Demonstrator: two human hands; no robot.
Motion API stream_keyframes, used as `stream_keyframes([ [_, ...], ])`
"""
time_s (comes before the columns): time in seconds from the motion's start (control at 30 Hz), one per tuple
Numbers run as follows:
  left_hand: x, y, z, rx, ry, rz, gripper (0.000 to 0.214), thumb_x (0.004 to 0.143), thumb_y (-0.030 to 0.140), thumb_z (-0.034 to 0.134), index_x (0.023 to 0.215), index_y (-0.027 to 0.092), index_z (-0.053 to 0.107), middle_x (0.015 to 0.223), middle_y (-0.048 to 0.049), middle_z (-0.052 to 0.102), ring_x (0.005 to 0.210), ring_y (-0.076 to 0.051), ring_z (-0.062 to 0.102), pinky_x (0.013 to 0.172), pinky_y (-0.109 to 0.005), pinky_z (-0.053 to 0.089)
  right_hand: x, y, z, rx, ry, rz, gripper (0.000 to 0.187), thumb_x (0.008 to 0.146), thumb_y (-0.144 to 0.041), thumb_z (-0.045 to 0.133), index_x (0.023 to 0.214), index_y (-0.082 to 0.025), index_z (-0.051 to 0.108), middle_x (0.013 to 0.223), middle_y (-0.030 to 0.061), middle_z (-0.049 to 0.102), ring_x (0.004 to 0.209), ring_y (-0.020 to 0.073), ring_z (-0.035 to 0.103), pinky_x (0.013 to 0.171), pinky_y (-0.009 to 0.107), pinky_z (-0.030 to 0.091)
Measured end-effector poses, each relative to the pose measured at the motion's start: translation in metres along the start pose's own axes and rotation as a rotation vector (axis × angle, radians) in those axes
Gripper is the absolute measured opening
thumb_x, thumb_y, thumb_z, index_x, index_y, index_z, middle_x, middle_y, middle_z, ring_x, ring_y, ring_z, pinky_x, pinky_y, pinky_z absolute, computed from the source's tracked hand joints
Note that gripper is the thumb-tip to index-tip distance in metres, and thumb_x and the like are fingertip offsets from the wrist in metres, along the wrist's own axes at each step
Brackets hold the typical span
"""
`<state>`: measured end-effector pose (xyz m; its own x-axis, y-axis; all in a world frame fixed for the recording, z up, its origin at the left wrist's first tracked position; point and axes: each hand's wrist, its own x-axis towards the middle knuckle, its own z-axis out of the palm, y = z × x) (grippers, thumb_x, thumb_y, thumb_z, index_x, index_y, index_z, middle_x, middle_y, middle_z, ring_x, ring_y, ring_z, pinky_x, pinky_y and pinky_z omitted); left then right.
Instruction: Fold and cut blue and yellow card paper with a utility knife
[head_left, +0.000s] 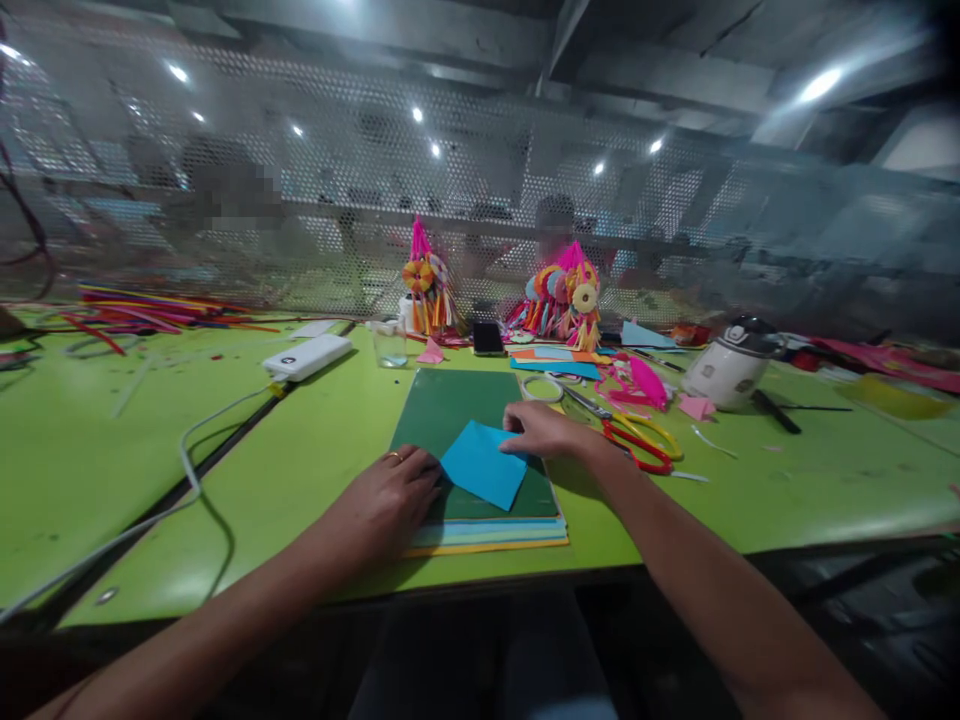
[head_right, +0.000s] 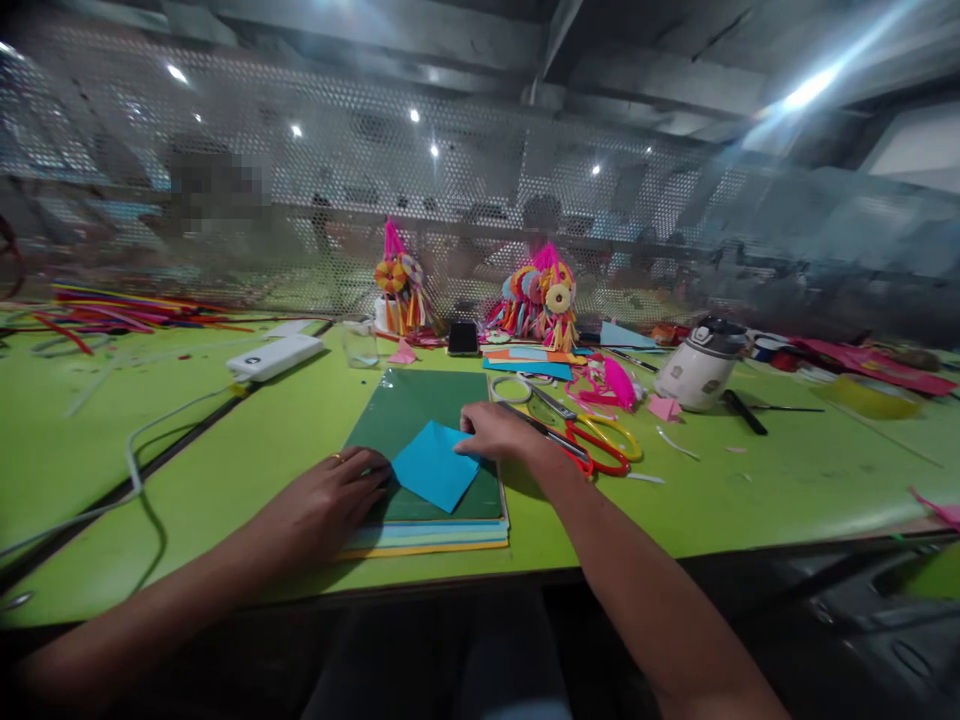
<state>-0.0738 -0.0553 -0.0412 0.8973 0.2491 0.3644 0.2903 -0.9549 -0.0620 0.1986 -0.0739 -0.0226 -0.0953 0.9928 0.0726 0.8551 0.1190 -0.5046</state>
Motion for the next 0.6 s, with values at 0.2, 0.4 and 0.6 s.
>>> stream_keyframes([
  [0.2,0.001,0.002,-0.003,-0.022,-0.003,-0.051,0.028,0.098,0.020,0.040,0.089,0.014,0.067,0.090,-0.0104,0.061,0.089,-0.021,0.054,0.081,-0.035,0.047,0.004,-0.003,0.004,0.091,0.036,0.029,0.020,0.071,-0.014,0.070,0.090,-0.016,0.063,0.077,-0.0004,0.061,0.071,0.0120,0.055,0.059,0.020,0.038],
  [0.4,0.005,0.004,-0.007,-0.050,-0.021,-0.069,0.032,0.098,0.020,0.039,0.089,0.013,0.068,0.089,-0.0116,0.061,0.090,-0.022,0.055,0.083,-0.037,0.048,-0.006,0.000,-0.008,-0.124,0.012,0.096,0.029,0.075,-0.044,0.071,0.085,-0.017,0.068,0.076,0.0062,0.066,0.069,0.0180,0.058,0.056,0.026,0.034],
  [0.6,0.005,0.006,-0.010,-0.103,-0.002,-0.115,0.028,0.095,0.025,0.046,0.087,0.015,0.070,0.088,-0.0109,0.062,0.087,-0.021,0.058,0.080,-0.035,0.049,-0.010,-0.001,-0.006,-0.136,-0.063,0.025,0.021,0.068,-0.030,0.076,0.059,-0.017,0.063,0.061,0.0017,0.061,0.058,0.0143,0.052,0.052,0.025,0.029],
])
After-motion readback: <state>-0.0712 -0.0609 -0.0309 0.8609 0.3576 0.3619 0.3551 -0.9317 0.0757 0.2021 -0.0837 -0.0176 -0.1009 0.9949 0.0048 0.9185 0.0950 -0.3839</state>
